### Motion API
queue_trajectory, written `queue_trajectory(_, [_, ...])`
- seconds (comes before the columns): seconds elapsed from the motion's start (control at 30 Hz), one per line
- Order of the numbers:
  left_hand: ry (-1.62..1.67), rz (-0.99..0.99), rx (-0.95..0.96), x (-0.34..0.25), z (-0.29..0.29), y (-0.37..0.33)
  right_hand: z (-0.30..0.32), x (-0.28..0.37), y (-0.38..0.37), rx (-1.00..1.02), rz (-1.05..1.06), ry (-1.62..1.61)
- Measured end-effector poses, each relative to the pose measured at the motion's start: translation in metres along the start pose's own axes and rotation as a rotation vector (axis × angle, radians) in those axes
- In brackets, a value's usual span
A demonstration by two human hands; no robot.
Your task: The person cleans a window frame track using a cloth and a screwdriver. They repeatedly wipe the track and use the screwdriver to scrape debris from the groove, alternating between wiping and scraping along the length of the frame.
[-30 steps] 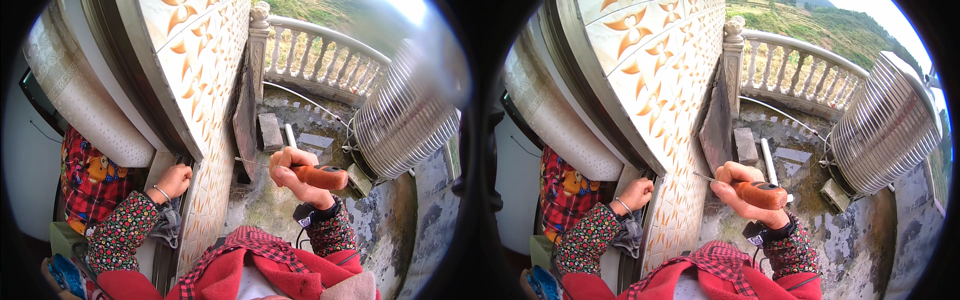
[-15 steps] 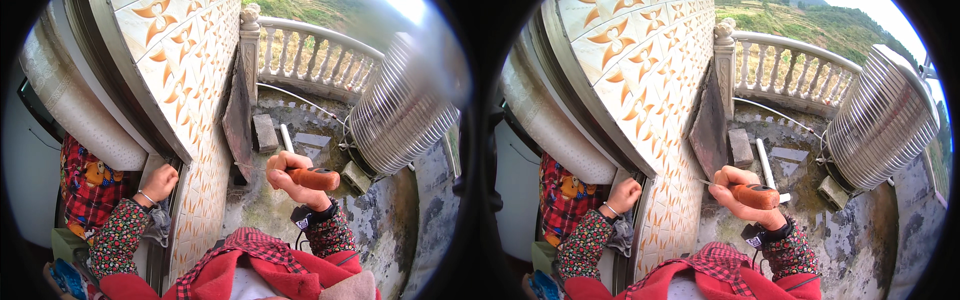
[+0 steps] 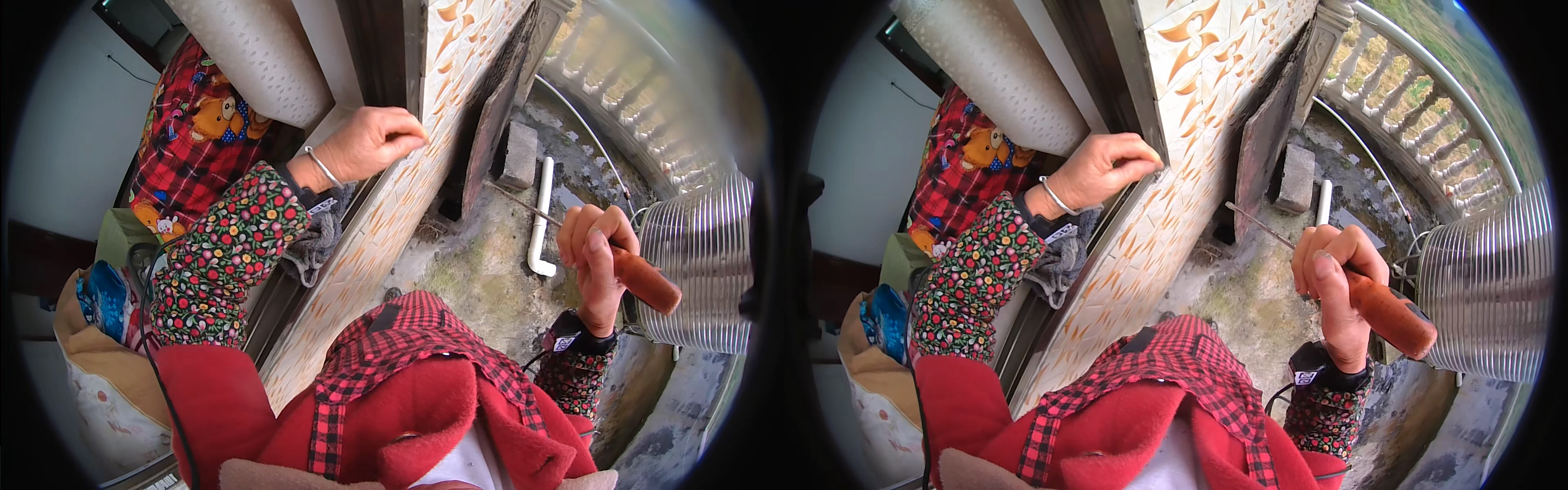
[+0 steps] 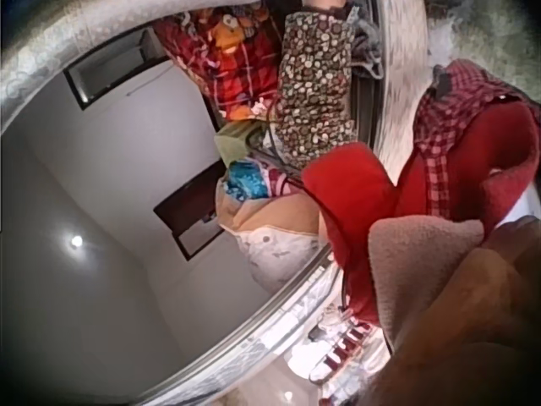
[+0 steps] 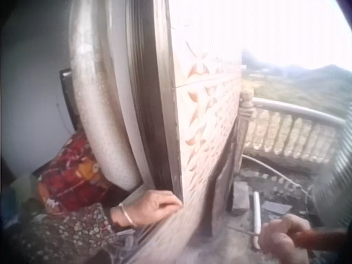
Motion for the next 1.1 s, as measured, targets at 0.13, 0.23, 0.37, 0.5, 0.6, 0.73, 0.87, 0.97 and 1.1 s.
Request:
queue_trajectory(0.13, [-0.021, 0.089, 0.005, 0.031, 0.020, 0.023, -0.018, -0.012, -0.011, 0.030, -0.020, 0.013])
queue_trajectory(0.23, [-0.201, -0.017, 0.054, 0.037, 0.014, 0.037, -0.032, -0.012, -0.017, 0.050, 0.002, -0.022])
queue_trajectory(0.37, [-0.376, -0.007, 0.160, 0.046, -0.002, 0.043, -0.056, -0.015, -0.027, 0.103, -0.006, -0.012])
queue_trajectory(0.5, [-0.573, -0.033, 0.201, 0.045, -0.010, 0.033, -0.074, -0.016, -0.032, 0.138, -0.007, -0.009])
queue_trajectory(0.6, [-0.619, -0.052, 0.255, 0.046, -0.015, 0.024, -0.079, -0.014, -0.033, 0.131, -0.013, -0.005])
queue_trajectory(0.73, [-0.457, 0.013, 0.248, 0.050, -0.009, 0.023, -0.083, -0.009, -0.036, 0.142, 0.008, -0.066])
queue_trajectory(0.87, [-0.320, 0.137, 0.182, 0.059, 0.003, 0.040, -0.103, -0.015, -0.044, 0.222, -0.028, -0.056])
queue_trajectory(0.97, [-0.364, 0.128, 0.145, 0.065, 0.012, 0.054, -0.138, -0.026, -0.045, 0.389, -0.050, 0.021])
queue_trajectory(1.1, [-0.030, 0.226, 0.125, 0.085, 0.016, 0.064, -0.186, -0.033, -0.038, 0.707, 0.018, 0.311])
Point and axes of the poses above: each hand's wrist, its own y-axis away from the middle knuckle, its own z-axis out of the back of the hand, x = y × z, the point moved 8 cm from there along -y, towards the middle knuckle, and after that the axes turned 1 degree about z, right-handed, at the moved point
